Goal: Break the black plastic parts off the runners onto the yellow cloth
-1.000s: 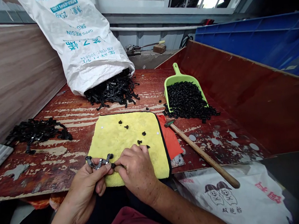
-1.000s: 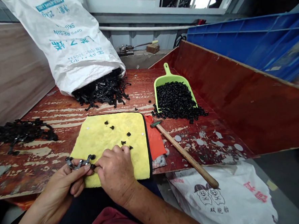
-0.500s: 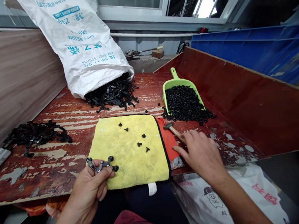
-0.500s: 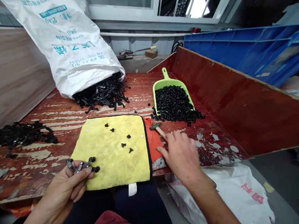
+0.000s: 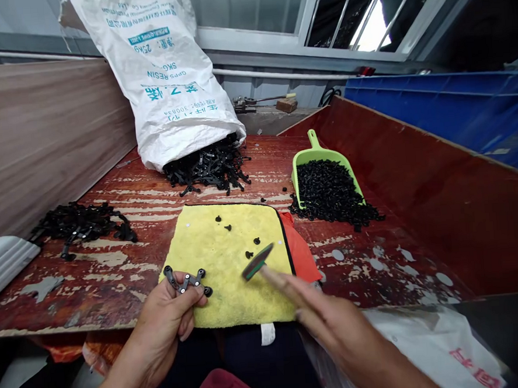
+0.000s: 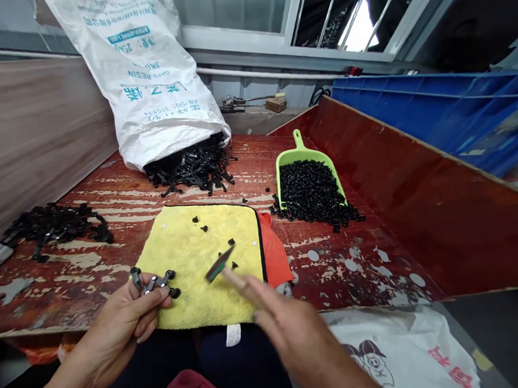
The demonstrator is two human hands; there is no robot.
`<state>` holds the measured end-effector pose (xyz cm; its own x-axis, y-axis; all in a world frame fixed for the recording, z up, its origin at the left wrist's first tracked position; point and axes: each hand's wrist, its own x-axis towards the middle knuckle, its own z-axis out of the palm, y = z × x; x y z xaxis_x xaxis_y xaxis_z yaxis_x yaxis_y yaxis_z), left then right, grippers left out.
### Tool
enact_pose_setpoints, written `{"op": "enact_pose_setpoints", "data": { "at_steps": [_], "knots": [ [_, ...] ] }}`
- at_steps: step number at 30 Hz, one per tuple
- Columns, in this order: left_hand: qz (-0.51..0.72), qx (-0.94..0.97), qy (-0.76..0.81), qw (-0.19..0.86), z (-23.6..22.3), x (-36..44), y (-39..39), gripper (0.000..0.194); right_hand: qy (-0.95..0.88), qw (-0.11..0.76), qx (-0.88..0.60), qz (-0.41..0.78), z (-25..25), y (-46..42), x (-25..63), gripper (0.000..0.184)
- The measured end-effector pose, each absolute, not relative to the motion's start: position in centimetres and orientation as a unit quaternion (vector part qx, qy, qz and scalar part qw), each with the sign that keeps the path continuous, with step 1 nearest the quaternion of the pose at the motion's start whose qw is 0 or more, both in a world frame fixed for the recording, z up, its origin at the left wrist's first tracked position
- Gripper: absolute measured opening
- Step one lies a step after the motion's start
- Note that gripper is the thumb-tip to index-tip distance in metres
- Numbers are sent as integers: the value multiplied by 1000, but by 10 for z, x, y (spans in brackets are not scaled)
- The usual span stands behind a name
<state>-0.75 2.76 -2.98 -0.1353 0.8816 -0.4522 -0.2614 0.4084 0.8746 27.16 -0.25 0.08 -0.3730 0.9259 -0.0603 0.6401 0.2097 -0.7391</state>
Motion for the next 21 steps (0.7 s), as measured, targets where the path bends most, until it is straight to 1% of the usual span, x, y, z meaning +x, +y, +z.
{"op": "enact_pose_setpoints", "data": {
  "at_steps": [2,4,8,12,15,17,21],
  "knots": [
    [473,269,579,607,-29,-8,28,44,-772,227,-452,384,-4,-9,244,56],
    [467,268,578,613,-28,-9,28,45,-789,242,-431,366,-12,-8,227,60],
    [446,274,576,628,-25,-12,30,45,-809,228,-470,269,-24,-2,219,59],
    [429,288,567,642,-20,-13,32,42,-826,206,-481,211,-26,1,223,60],
    [428,293,559,647,-18,-12,32,39,-834,188,-483,191,-27,2,224,59],
    [428,305,558,643,-18,-11,32,41,-837,179,-481,190,-29,2,224,58],
    [423,323,576,620,-20,-11,32,44,-832,205,-480,188,-25,4,229,57]
  ]
}}
